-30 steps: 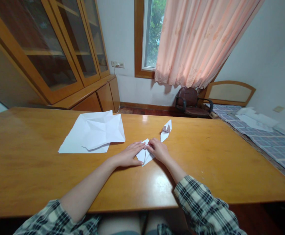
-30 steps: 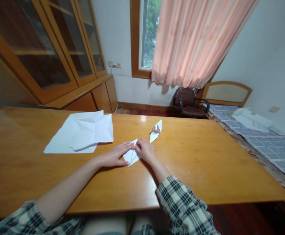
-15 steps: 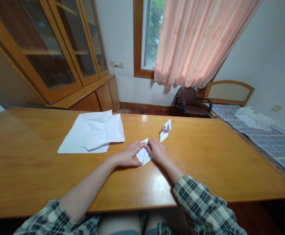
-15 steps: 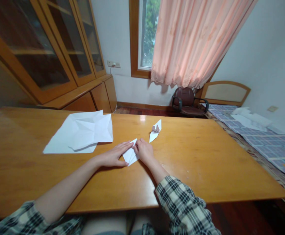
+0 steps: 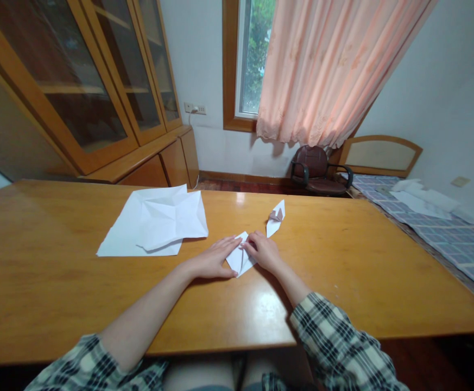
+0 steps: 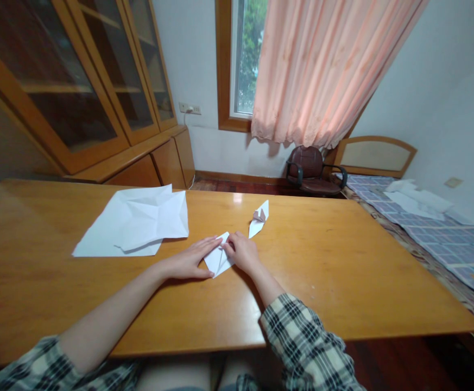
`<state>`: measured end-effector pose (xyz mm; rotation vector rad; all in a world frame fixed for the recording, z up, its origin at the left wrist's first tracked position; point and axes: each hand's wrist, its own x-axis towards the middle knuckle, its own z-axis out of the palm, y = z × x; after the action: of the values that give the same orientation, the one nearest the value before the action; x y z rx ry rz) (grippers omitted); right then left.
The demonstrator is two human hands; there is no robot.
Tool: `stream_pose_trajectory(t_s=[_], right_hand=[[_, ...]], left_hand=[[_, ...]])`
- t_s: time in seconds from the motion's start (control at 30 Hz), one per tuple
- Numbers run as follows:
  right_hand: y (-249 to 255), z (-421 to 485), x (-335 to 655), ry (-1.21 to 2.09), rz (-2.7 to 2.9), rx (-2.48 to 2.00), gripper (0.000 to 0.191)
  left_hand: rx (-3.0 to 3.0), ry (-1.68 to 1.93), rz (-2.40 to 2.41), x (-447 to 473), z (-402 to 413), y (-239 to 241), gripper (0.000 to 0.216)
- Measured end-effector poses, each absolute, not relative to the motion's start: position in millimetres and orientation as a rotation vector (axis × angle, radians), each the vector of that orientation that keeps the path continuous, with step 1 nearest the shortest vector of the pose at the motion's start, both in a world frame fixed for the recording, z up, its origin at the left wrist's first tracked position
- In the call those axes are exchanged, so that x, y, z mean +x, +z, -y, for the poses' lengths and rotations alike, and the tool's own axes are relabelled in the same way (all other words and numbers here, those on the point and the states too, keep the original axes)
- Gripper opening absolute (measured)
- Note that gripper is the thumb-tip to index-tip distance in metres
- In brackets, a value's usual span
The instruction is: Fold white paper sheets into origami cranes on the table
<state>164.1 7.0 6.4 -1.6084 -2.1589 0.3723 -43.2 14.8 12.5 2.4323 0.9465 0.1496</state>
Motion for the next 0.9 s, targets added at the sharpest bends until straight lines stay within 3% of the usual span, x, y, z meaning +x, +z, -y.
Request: stream_pose_trajectory(t_s=[0.23,0.5,0.73,0.9], right_hand=[[8,-10,195,0.910,2.007,-1.243,0.017],[8,-10,214,1.430,1.873,-1.115,0.029],[8,-12,216,1.337,1.952,-1.096,0.017],[21,-4,212,0.760,2.148,-1.274,0.035]], left_hand=[[2.409,0.113,-0.974,-43,-13,16,0.094],[2.427,0.109,-0.961,-43,-13,15,0.091],[2.464,0.119,-0.930,-46,-17,12,0.089],[2.675,0.192,-1.037,-41,-5,13,0.078]])
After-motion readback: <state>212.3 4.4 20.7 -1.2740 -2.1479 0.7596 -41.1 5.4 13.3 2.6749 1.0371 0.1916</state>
